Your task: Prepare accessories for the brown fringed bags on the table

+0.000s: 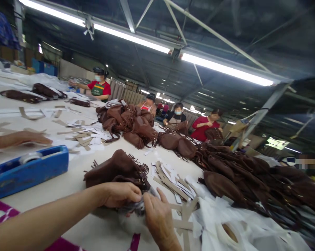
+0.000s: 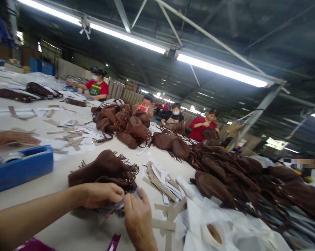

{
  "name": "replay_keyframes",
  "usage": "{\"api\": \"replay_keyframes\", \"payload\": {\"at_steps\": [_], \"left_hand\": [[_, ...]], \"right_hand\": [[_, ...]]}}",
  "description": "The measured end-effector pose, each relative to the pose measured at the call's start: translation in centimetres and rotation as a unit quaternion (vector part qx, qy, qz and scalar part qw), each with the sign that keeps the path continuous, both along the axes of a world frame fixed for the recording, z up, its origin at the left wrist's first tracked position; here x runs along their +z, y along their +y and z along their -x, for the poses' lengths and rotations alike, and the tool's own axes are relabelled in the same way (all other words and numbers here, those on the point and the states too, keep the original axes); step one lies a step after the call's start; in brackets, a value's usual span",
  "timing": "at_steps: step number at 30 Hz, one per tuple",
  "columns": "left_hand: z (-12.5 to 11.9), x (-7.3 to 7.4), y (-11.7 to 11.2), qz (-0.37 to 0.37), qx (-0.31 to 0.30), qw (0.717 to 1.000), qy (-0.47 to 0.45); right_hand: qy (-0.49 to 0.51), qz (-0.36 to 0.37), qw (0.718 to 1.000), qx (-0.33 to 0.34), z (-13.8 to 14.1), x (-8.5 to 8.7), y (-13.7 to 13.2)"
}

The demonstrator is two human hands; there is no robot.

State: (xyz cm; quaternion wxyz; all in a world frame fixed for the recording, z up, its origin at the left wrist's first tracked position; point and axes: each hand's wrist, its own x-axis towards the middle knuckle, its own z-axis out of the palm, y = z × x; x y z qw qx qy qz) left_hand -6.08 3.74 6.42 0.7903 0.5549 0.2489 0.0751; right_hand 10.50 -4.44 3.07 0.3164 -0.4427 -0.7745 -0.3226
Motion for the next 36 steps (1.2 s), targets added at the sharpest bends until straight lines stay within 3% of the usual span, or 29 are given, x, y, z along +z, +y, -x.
{"api": "replay_keyframes", "payload": {"at_steps": [6,10,12,14,15,18,21,26,32,36], "left_hand": [[0.7,-2.2,-1.4,0.010,-0.022,0.999,-0.049],[0.5,-3.3,-2.6,-0.019,0.085,0.993,-0.083],[0.6,-3.3,-2.6,-0.051,0.127,0.988,-0.075],[1.1,-2.9,-1.7,-0.085,0.160,0.981,-0.067],[1.5,-2.6,-1.0,-0.102,0.178,0.976,-0.069],[2.9,-2.0,1.6,-0.137,0.245,0.957,-0.075],[3.7,-2.0,3.2,-0.150,0.278,0.946,-0.074],[3.0,-2.5,2.3,-0.156,0.261,0.951,-0.064],[1.0,-2.9,-0.3,-0.129,0.207,0.967,-0.076],[0.6,-3.2,-0.8,-0.129,0.214,0.965,-0.084]], "right_hand": [[0.026,0.026,0.999,-0.002,0.9,-1.6,0.1],[0.023,0.041,0.999,0.002,1.0,-1.5,0.8],[0.018,0.114,0.993,0.002,0.0,-0.7,1.3],[0.013,0.244,0.968,-0.059,-2.2,0.6,1.6],[0.016,0.318,0.938,-0.133,-3.7,1.3,1.8],[0.005,0.382,0.897,-0.222,-8.5,2.6,1.9],[-0.028,0.439,0.861,-0.256,-11.6,2.0,1.9],[-0.054,0.488,0.819,-0.296,-12.6,0.5,1.8],[-0.057,0.569,0.771,-0.281,-13.3,1.9,3.6],[-0.062,0.595,0.755,-0.269,-13.4,1.9,4.5]]}}
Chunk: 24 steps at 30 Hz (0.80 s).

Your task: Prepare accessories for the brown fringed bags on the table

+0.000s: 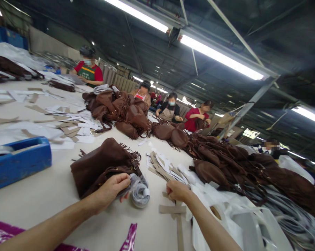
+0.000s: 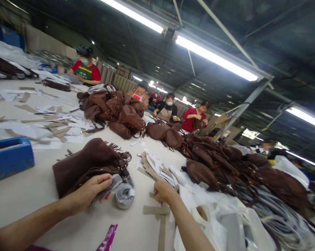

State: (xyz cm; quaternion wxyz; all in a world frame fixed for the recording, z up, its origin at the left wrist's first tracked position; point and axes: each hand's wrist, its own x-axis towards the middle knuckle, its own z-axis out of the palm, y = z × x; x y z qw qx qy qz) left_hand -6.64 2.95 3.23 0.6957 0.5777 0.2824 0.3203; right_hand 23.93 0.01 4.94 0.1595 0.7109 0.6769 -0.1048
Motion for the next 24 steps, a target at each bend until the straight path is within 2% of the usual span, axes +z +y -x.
{"api": "replay_keyframes", "payload": {"at_steps": [6,8,10,12,15,19,22,24], "left_hand": [[0.2,0.0,-0.1,0.007,0.013,1.000,-0.021],[0.3,0.0,-0.2,0.004,0.016,1.000,-0.024],[0.3,-0.1,-0.2,0.003,0.016,0.999,-0.031],[0.2,-0.3,-0.2,0.006,0.016,0.999,-0.038],[0.2,-0.5,-0.2,0.010,0.019,0.999,-0.048],[0.3,-0.3,-0.2,0.016,0.022,0.998,-0.051],[0.2,-0.3,-0.3,0.019,0.030,0.998,-0.050],[0.1,-0.4,-0.4,0.019,0.030,0.998,-0.053]], "right_hand": [[0.090,-0.064,0.994,0.001,-0.2,-0.6,-1.1],[0.154,-0.104,0.983,-0.008,-0.3,-0.6,-1.3],[0.233,-0.157,0.959,-0.022,-0.4,-0.5,-1.2],[0.320,-0.219,0.921,-0.045,-0.4,-0.3,-0.8],[0.445,-0.301,0.838,-0.095,-0.5,0.1,0.0],[0.568,-0.342,0.733,-0.152,-0.5,1.2,0.4],[0.627,-0.326,0.684,-0.180,0.6,2.1,-0.2],[0.651,-0.286,0.676,-0.193,2.1,2.5,-1.0]]}}
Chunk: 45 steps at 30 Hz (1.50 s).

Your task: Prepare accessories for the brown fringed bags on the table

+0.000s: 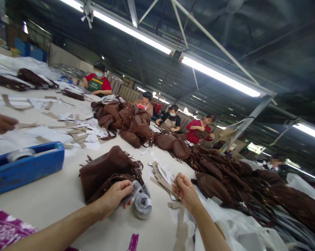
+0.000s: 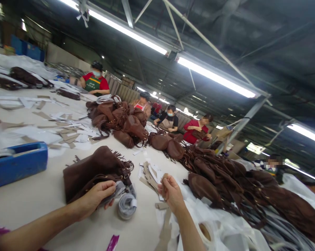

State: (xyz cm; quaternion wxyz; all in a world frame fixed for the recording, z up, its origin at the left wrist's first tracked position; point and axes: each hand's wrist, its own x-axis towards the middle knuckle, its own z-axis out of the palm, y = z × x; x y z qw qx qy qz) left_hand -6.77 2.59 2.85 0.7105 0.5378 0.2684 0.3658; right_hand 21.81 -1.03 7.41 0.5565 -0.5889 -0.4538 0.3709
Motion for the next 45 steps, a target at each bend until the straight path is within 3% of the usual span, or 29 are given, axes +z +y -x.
{"api": "replay_keyframes", "payload": {"at_steps": [6,9,13,18,24,31,40,45], "left_hand": [[-0.2,-0.1,-0.2,-0.020,-0.008,1.000,0.006],[-0.1,0.1,-0.4,-0.032,-0.010,0.999,0.007],[-0.2,-0.1,-0.3,-0.054,-0.014,0.998,0.006],[-0.5,-0.8,-0.4,-0.058,0.018,0.998,-0.003],[-0.5,-0.4,-1.1,-0.072,-0.008,0.997,0.033],[-0.5,-0.8,-0.8,-0.074,0.013,0.995,0.061],[-1.2,-1.0,-0.3,-0.025,0.060,0.997,0.030],[-1.0,-1.0,0.2,-0.016,0.070,0.997,0.032]], "right_hand": [[-0.038,0.148,0.982,0.111,7.3,-0.9,-3.4],[-0.036,0.135,0.987,0.083,10.3,-1.9,-4.2],[0.020,0.084,0.996,0.038,12.2,-2.8,-4.2],[0.043,0.068,0.996,0.047,13.1,-3.3,-3.8],[0.100,0.034,0.993,0.053,13.6,-4.6,-3.2],[0.178,0.017,0.980,0.087,13.3,-5.7,-2.9],[0.189,0.032,0.982,0.000,14.6,-4.6,-2.0],[0.169,0.121,0.976,0.069,13.2,-4.3,-3.3]]}}
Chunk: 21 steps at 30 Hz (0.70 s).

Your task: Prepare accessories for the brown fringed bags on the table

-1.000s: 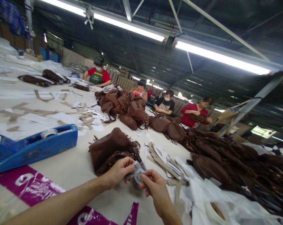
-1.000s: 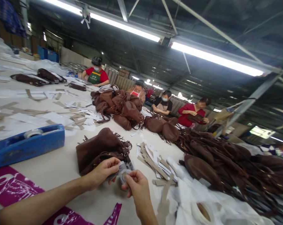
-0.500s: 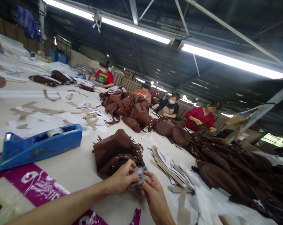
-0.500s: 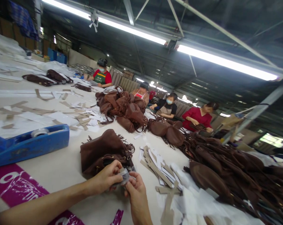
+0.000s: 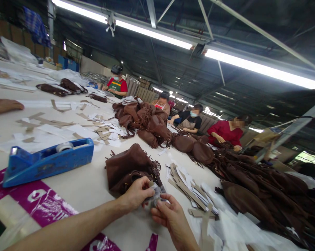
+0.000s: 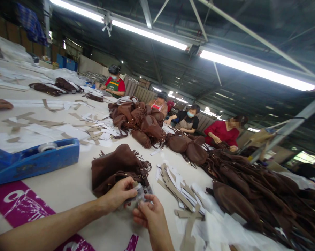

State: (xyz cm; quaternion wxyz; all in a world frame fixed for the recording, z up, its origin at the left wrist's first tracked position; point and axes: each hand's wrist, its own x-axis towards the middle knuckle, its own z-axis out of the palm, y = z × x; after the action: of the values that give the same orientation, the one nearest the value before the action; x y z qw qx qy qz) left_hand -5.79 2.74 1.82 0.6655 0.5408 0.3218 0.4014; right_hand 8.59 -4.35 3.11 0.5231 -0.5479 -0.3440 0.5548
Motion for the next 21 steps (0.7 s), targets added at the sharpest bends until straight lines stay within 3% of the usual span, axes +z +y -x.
{"api": "replay_keyframes", "payload": {"at_steps": [5,9,15,18,21], "left_hand": [[0.2,0.2,-0.1,-0.008,-0.029,0.999,-0.011],[0.3,0.5,0.0,0.003,-0.015,1.000,-0.018],[0.8,0.7,0.5,0.021,-0.015,1.000,-0.018],[0.8,0.4,0.7,0.024,-0.025,0.999,-0.021],[0.8,0.2,0.8,0.024,-0.036,0.999,-0.014]], "right_hand": [[-0.034,-0.024,0.999,0.004,-0.5,-0.5,-0.2],[-0.032,-0.056,0.998,0.018,0.1,-0.4,0.3],[-0.080,-0.149,0.979,0.115,-1.2,-0.3,-0.3],[-0.222,-0.192,0.942,0.163,-1.9,-0.2,-0.4],[-0.388,-0.276,0.861,0.181,-2.2,-0.2,-0.1]]}}
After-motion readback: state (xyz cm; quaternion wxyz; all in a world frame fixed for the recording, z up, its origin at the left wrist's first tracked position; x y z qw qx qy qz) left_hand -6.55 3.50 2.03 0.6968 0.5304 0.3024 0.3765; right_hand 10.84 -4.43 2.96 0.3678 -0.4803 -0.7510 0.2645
